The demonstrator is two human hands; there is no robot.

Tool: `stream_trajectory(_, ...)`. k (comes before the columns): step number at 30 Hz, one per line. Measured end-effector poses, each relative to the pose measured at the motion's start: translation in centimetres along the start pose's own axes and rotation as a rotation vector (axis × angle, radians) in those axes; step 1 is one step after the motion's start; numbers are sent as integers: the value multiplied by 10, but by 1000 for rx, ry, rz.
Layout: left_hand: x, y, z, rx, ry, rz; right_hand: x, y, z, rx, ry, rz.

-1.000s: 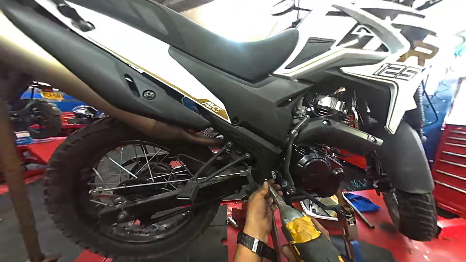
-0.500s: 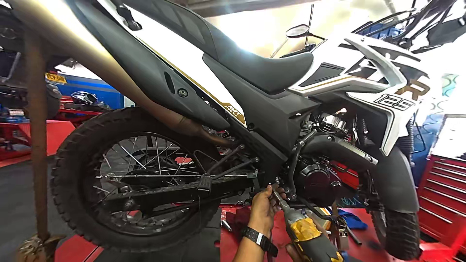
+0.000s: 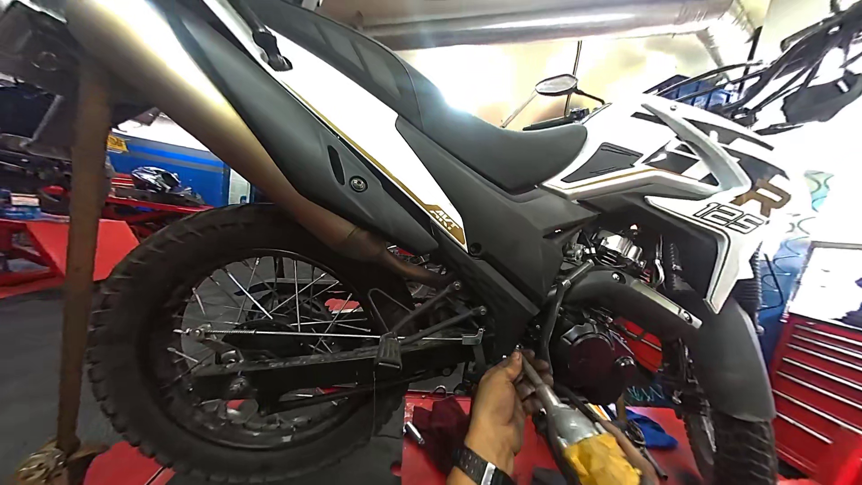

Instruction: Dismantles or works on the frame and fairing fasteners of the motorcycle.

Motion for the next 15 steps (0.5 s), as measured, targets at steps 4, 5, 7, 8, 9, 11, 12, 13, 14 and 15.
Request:
stream_trajectory(4, 26, -36, -47, 75, -202, 210, -21, 19, 23, 12, 153, 54)
stream_trajectory(5, 29, -45, -58, 102, -244, 275, -30, 22, 29, 117, 180, 58)
stream_trajectory(7, 33, -61, -82, 143, -312, 363, -62, 14, 53, 249, 226, 82)
stream_trajectory(8, 32, -68, -93, 172, -324, 365, -80, 7, 64, 276, 252, 93)
stream_trajectory(9, 27, -74, -103, 220, -319, 354, -98, -1, 72, 301, 268, 104)
stream_trajectory(11, 12, -78, -117, 312, -288, 326, -123, -15, 84, 344, 232, 141)
stream_trajectory(12, 5, -78, -121, 344, -277, 311, -133, -21, 87, 348, 212, 172)
stream_trajectory(13, -1, -76, -124, 358, -271, 295, -140, -26, 88, 337, 192, 199)
stream_trajectory(14, -6, -73, -124, 363, -266, 279, -146, -31, 87, 331, 170, 222)
stream_trajectory(15, -10, -69, -124, 358, -263, 266, -151, -35, 85, 323, 154, 245)
Point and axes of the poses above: each hand's wrist, its own x-axis away from the middle knuckle, its own y-axis out of the back of the hand, z = x × y, the point moved 4 cm from there along -x, towards the middle knuckle, and after that the axes turned 10 degrees about -z, right-handed, at the moved point
